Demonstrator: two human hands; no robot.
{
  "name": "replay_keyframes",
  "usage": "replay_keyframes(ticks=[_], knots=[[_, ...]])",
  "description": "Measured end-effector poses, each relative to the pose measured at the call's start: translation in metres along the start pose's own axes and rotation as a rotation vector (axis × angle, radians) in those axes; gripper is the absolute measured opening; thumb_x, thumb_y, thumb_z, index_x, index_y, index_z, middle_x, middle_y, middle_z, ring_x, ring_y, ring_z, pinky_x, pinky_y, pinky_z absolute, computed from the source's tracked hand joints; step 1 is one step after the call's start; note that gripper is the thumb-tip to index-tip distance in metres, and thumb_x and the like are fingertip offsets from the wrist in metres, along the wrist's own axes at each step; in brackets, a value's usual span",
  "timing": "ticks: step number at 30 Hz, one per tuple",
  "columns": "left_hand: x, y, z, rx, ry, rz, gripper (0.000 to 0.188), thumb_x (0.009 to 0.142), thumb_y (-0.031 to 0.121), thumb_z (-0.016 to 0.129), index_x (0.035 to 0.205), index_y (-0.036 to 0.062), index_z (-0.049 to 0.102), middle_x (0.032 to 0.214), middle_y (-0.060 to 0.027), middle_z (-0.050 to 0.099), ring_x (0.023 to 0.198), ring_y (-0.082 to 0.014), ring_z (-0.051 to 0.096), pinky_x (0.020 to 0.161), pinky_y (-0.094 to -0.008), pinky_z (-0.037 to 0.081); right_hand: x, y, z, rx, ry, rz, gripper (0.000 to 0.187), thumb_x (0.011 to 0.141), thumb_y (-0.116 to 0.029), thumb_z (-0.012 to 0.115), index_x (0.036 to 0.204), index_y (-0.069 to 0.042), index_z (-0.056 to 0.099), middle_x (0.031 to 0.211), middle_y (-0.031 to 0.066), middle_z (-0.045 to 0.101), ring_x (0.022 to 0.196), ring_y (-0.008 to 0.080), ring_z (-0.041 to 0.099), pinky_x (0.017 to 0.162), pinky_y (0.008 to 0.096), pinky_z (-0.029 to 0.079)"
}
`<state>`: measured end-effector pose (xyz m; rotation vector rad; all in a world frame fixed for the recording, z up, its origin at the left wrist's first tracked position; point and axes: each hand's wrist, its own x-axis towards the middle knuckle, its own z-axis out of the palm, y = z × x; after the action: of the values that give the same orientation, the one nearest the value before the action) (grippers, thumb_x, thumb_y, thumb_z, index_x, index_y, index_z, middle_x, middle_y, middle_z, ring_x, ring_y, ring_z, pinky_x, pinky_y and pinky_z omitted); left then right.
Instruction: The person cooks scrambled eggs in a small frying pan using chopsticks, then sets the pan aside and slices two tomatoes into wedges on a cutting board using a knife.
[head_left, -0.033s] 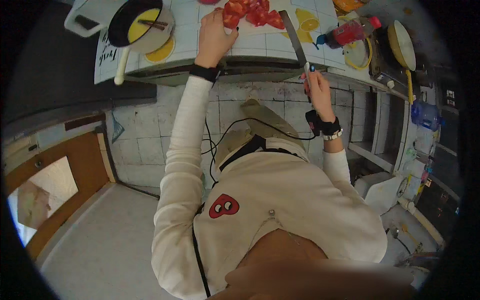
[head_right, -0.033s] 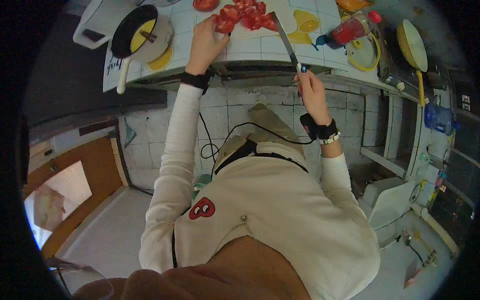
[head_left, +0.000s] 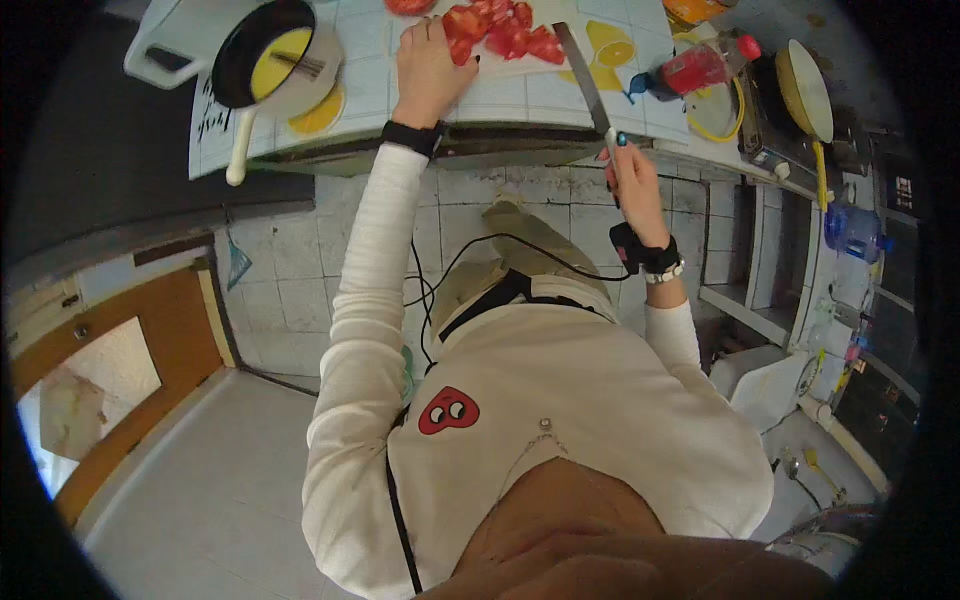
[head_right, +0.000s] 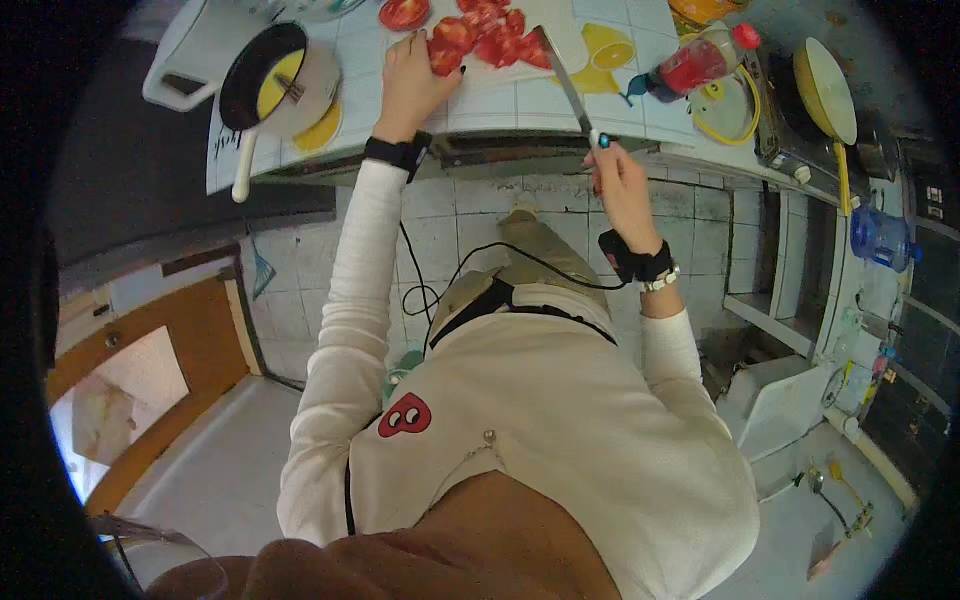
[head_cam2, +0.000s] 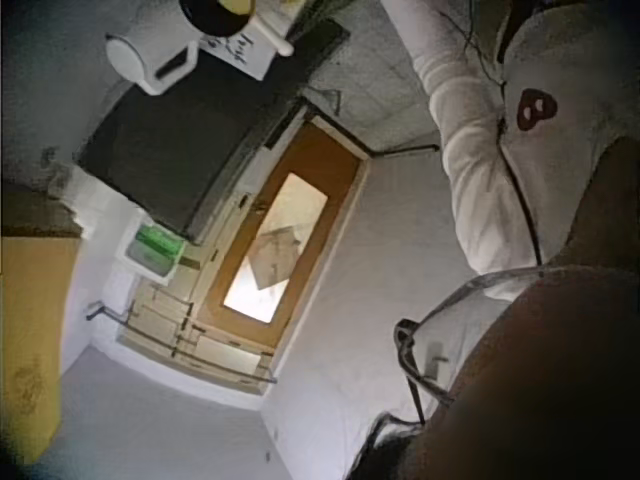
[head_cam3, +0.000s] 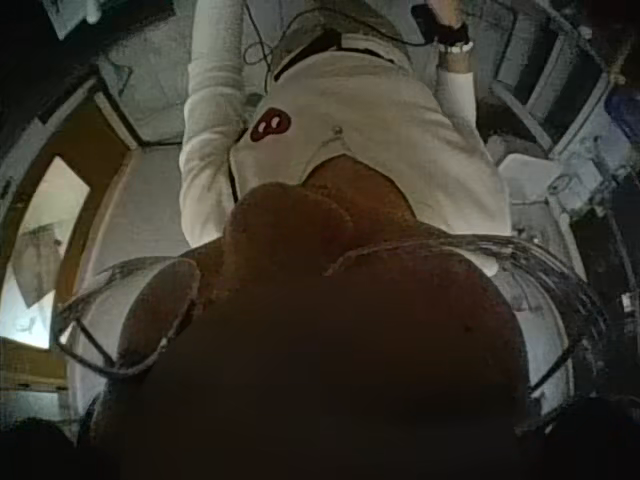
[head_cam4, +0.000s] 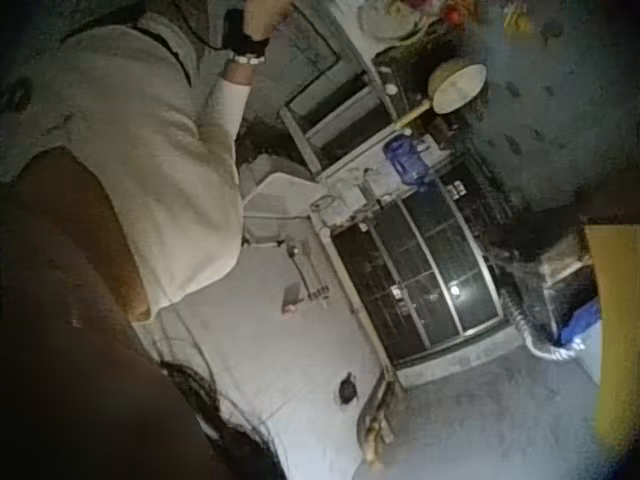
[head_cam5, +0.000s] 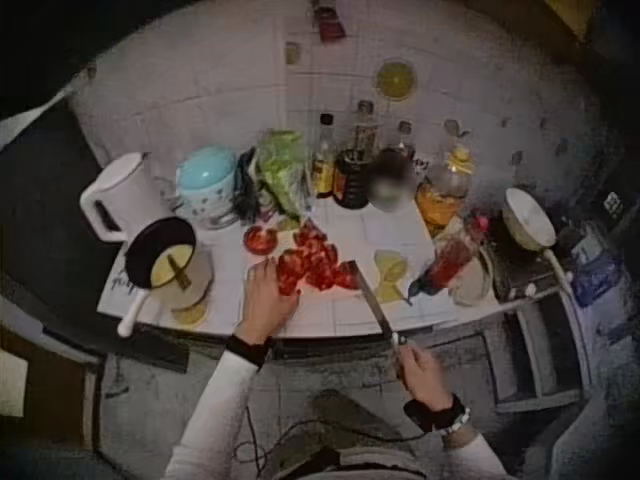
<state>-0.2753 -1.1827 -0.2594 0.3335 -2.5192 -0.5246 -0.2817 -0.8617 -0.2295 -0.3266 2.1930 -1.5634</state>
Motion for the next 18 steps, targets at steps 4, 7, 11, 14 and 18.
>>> replay_keyframes(ticks=[4, 7, 11, 14, 18], knots=[[0.05, 0.008, 0.033, 0.183, -0.134, -0.095, 0.078, 0.059, 0.042, 0.079, 0.116, -0.0042, 0.054, 0.114, -0.0185, 0.058, 0.113, -0.0337, 0.049, 0.095, -0.0532, 0.032, 0.037, -0.014, -0.021, 0.024, -0.068, -0.06, 0.03, 0.1, -0.027, 0.046, 0.089, -0.003, 0.06, 0.06, -0.0028, 0.044, 0.056, 0.0056, 0.038, 0.051, 0.0239, 0.032], [0.065, 0.004, 0.037, 0.249, -0.307, -0.178, 0.086, 0.057, 0.043, 0.079, 0.123, -0.0034, 0.05, 0.119, -0.0227, 0.056, 0.114, -0.0365, 0.05, 0.095, -0.0546, 0.033, 0.055, -0.019, -0.027, 0.05, -0.142, -0.051, 0.029, 0.1, -0.025, 0.046, 0.09, -0.002, 0.06, 0.06, -0.001, 0.045, 0.056, 0.0066, 0.041, 0.052, 0.0244, 0.034], [0.067, 0.02, 0.022, 0.146, 0.0, -0.099, 0.079, 0.058, 0.034, 0.083, 0.12, -0.0038, 0.05, 0.109, -0.0213, 0.059, 0.106, -0.0378, 0.054, 0.09, -0.0511, 0.04, 0.08, -0.015, -0.031, 0.024, -0.258, -0.054, 0.03, 0.102, -0.026, 0.044, 0.093, -0.003, 0.059, 0.062, -0.0039, 0.042, 0.056, 0.0047, 0.036, 0.05, 0.0219, 0.029], [0.045, 0.037, -0.01, -0.075, 0.11, -0.121, 0.076, 0.061, 0.016, 0.083, 0.123, -0.0049, 0.045, 0.117, -0.0199, 0.053, 0.104, -0.0332, 0.056, 0.09, -0.0409, 0.048, 0.098, -0.013, -0.027, -0.045, -0.354, -0.055, 0.028, 0.101, -0.025, 0.045, 0.095, -0.001, 0.059, 0.064, -0.0003, 0.046, 0.057, 0.0075, 0.04, 0.053, 0.0238, 0.035], [-0.007, 0.038, -0.047, -0.185, 0.124, -0.351, 0.072, 0.065, 0.011, 0.08, 0.125, -0.0062, 0.043, 0.118, -0.0184, 0.05, 0.106, -0.0281, 0.056, 0.092, -0.0365, 0.049, 0.114, -0.021, 0.003, -0.104, -0.585, -0.048, 0.025, 0.097, -0.02, 0.047, 0.093, 0.002, 0.059, 0.076, 0.0152, 0.064, 0.065, 0.0288, 0.06, 0.062, 0.039, 0.046]])
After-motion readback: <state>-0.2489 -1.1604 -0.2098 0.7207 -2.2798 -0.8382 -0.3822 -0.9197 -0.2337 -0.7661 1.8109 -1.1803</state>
